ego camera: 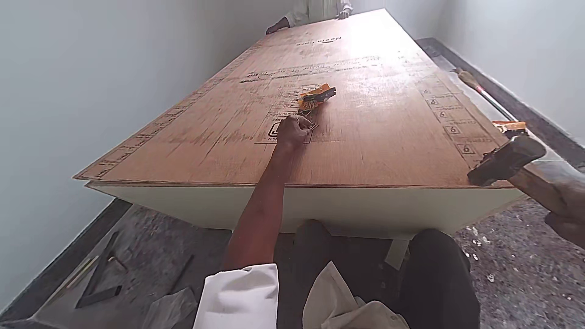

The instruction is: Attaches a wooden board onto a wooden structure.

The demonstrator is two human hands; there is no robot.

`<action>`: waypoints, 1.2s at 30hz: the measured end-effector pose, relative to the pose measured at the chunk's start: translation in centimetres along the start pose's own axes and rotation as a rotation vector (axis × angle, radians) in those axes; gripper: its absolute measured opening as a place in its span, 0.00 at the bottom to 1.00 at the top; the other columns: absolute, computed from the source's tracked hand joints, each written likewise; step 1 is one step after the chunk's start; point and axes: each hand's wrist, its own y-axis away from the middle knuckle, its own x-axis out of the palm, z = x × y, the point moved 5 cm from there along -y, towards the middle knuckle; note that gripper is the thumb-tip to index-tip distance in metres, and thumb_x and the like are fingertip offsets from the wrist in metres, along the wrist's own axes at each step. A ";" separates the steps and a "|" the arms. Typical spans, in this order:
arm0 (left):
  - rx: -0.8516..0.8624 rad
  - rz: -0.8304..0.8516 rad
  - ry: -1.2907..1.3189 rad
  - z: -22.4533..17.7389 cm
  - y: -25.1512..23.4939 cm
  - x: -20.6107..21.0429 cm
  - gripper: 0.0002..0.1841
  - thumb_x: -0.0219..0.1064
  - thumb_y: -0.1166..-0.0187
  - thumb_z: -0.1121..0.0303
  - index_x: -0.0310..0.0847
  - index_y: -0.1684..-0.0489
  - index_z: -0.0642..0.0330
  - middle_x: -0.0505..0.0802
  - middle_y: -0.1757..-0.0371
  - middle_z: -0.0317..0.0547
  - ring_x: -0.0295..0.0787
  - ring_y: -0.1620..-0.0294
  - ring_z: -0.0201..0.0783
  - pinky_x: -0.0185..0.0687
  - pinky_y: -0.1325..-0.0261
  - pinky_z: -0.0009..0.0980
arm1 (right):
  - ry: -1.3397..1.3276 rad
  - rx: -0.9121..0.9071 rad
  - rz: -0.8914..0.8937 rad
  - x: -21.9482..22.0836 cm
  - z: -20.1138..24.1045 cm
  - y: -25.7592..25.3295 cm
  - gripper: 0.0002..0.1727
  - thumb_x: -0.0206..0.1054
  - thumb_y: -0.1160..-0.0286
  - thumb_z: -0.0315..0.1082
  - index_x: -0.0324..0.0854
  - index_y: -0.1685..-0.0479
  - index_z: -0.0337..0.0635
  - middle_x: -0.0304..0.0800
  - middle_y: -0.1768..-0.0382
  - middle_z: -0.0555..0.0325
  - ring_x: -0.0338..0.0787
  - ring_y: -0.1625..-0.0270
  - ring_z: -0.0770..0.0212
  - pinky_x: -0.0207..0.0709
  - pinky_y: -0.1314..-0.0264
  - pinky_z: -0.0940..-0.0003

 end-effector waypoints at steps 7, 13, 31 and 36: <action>-0.139 0.117 -0.344 -3.3 -3.3 2.4 0.14 0.68 0.21 0.66 0.88 0.41 0.58 0.89 0.34 0.63 0.84 0.30 0.66 0.76 0.36 0.71 | -0.012 0.035 0.002 -0.3 0.5 0.6 0.20 0.73 0.33 0.22 0.75 0.42 0.27 0.86 0.59 0.26 0.89 0.52 0.25 0.78 0.54 0.28; -0.050 0.124 -0.512 -3.8 -3.5 2.8 0.15 0.63 0.16 0.66 0.84 0.43 0.70 0.85 0.34 0.75 0.79 0.29 0.76 0.70 0.37 0.79 | -0.015 0.057 0.029 -0.6 0.7 0.7 0.12 0.71 0.29 0.24 0.77 0.50 0.33 0.86 0.67 0.39 0.89 0.60 0.36 0.79 0.59 0.38; 0.311 0.169 0.737 -15.5 13.9 8.9 0.04 0.72 0.23 0.77 0.90 0.56 0.62 0.97 0.58 0.37 0.92 0.60 0.23 0.88 0.54 0.22 | -1.109 0.232 -0.185 4.2 -1.6 5.2 0.12 0.69 0.30 0.23 0.75 0.51 0.39 0.76 0.83 0.64 0.74 0.89 0.72 0.72 0.88 0.78; 0.222 0.273 0.743 -17.0 14.1 11.0 0.03 0.73 0.23 0.76 0.92 0.58 0.62 0.95 0.64 0.38 0.91 0.65 0.26 0.89 0.56 0.25 | -1.211 0.234 -0.287 5.1 -2.6 7.4 0.15 0.71 0.42 0.27 0.74 0.56 0.46 0.76 0.85 0.68 0.73 0.91 0.74 0.71 0.90 0.79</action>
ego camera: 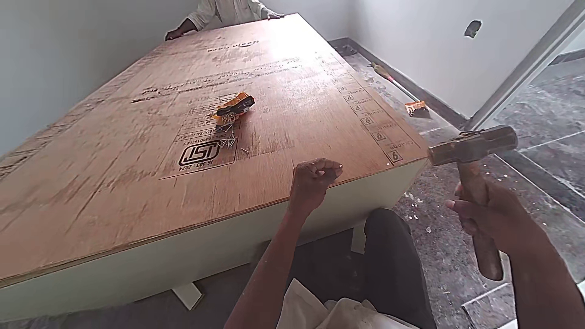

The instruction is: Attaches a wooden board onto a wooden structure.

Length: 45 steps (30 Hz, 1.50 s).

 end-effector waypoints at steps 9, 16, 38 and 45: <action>-0.014 0.022 -0.039 0.5 0.2 0.3 0.03 0.72 0.21 0.75 0.90 0.56 0.63 0.97 0.64 0.41 0.92 0.68 0.27 0.88 0.61 0.24 | 0.022 0.016 -0.007 -0.2 -1.1 0.7 0.16 0.72 0.45 0.30 0.75 0.55 0.47 0.76 0.85 0.69 0.73 0.92 0.73 0.71 0.91 0.78; 0.048 0.018 -0.097 0.3 0.4 0.3 0.03 0.73 0.23 0.76 0.90 0.58 0.63 0.96 0.65 0.39 0.90 0.68 0.23 0.87 0.60 0.21 | 0.071 -0.021 0.044 0.4 -0.5 1.0 0.15 0.72 0.45 0.32 0.76 0.57 0.49 0.77 0.85 0.70 0.73 0.91 0.74 0.70 0.91 0.79; 0.021 0.003 -0.329 0.4 0.5 0.7 0.06 0.75 0.23 0.70 0.92 0.53 0.56 0.98 0.60 0.36 0.93 0.60 0.30 0.86 0.49 0.39 | 0.820 -0.642 0.210 7.6 15.5 -1.6 0.12 0.75 0.26 0.40 0.80 0.53 0.47 0.78 0.79 0.66 0.78 0.81 0.68 0.70 0.79 0.66; 0.039 -0.017 -0.293 0.5 0.5 0.8 0.13 0.75 0.24 0.72 0.87 0.43 0.57 0.99 0.59 0.37 0.95 0.61 0.31 0.89 0.50 0.38 | 1.001 -0.619 0.356 9.9 16.1 -2.3 0.10 0.77 0.25 0.39 0.80 0.59 0.47 0.79 0.80 0.65 0.80 0.79 0.66 0.73 0.76 0.64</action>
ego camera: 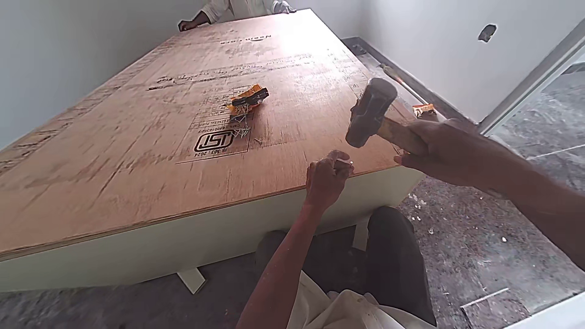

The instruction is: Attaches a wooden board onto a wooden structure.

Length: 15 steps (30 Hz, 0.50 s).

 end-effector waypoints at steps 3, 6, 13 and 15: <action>-0.012 0.005 -0.001 0.0 -0.1 0.1 0.21 0.77 0.25 0.73 0.80 0.34 0.56 0.99 0.61 0.37 0.95 0.63 0.33 0.88 0.53 0.39 | 0.065 0.012 0.217 1.9 -0.5 -0.6 0.10 0.75 0.23 0.38 0.79 0.60 0.47 0.79 0.79 0.63 0.81 0.75 0.63 0.75 0.71 0.62; -0.033 0.014 0.001 0.0 -0.1 -0.1 0.24 0.77 0.26 0.73 0.76 0.31 0.55 0.99 0.60 0.37 0.95 0.64 0.33 0.88 0.54 0.38 | 0.031 0.018 0.162 1.3 -0.3 -0.5 0.10 0.77 0.26 0.38 0.80 0.61 0.48 0.79 0.79 0.64 0.81 0.76 0.64 0.75 0.73 0.63; -0.029 -0.007 0.010 0.0 0.0 -0.2 0.29 0.78 0.27 0.73 0.73 0.27 0.54 0.99 0.63 0.37 0.95 0.68 0.33 0.89 0.58 0.37 | -0.007 0.085 0.058 1.0 0.6 -0.3 0.09 0.71 0.25 0.27 0.76 0.54 0.44 0.79 0.76 0.58 0.82 0.75 0.59 0.75 0.74 0.57; -0.033 -0.012 0.013 0.1 0.0 0.0 0.31 0.79 0.29 0.74 0.72 0.26 0.56 0.97 0.66 0.38 0.93 0.69 0.34 0.88 0.58 0.40 | 0.095 0.083 0.234 2.7 0.1 -0.4 0.07 0.70 0.25 0.27 0.77 0.56 0.44 0.81 0.75 0.58 0.84 0.71 0.57 0.76 0.69 0.56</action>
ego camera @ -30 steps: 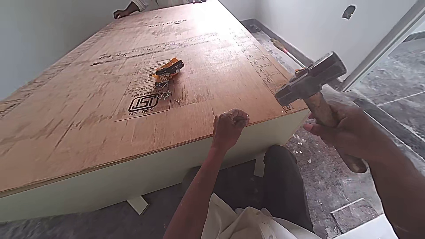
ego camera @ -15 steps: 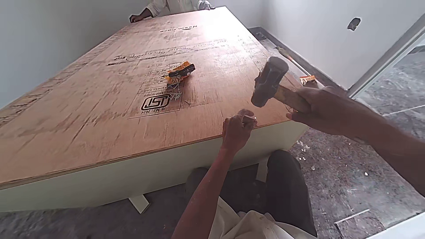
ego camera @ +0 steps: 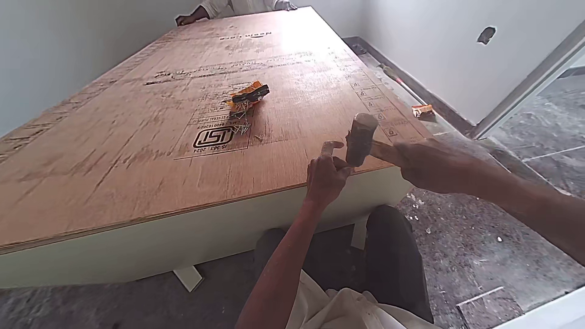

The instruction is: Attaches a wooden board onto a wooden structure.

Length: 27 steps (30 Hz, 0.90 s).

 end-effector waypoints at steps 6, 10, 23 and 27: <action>-0.015 0.016 0.024 -0.1 -0.3 -0.2 0.31 0.79 0.28 0.73 0.69 0.25 0.55 0.98 0.64 0.36 0.95 0.67 0.32 0.89 0.57 0.37 | -0.180 -0.053 -0.357 -4.1 0.1 1.8 0.08 0.72 0.28 0.29 0.78 0.57 0.46 0.76 0.81 0.63 0.77 0.81 0.64 0.69 0.80 0.63; -0.005 0.006 0.027 0.0 -0.2 -0.1 0.32 0.79 0.28 0.73 0.68 0.24 0.55 0.98 0.64 0.37 0.95 0.68 0.33 0.90 0.58 0.37 | -0.227 -0.015 -0.417 -3.8 0.3 1.6 0.10 0.69 0.29 0.27 0.74 0.52 0.43 0.76 0.77 0.58 0.78 0.79 0.59 0.70 0.79 0.59; 0.206 0.125 -0.535 1.8 1.2 -3.6 0.25 0.76 0.24 0.54 0.88 0.31 0.54 0.88 0.25 0.48 0.79 0.18 0.48 0.57 0.11 0.58 | -0.430 0.135 -0.249 2.1 -4.4 4.4 0.10 0.71 0.25 0.35 0.80 0.50 0.45 0.78 0.75 0.62 0.78 0.77 0.66 0.74 0.73 0.63; 0.351 0.027 -0.664 4.2 2.6 -4.8 0.26 0.67 0.18 0.50 0.85 0.26 0.54 0.86 0.23 0.52 0.76 0.16 0.53 0.63 0.13 0.57 | -0.467 0.168 -0.261 3.4 -5.8 5.3 0.11 0.70 0.28 0.38 0.80 0.52 0.45 0.77 0.79 0.63 0.77 0.81 0.67 0.73 0.78 0.64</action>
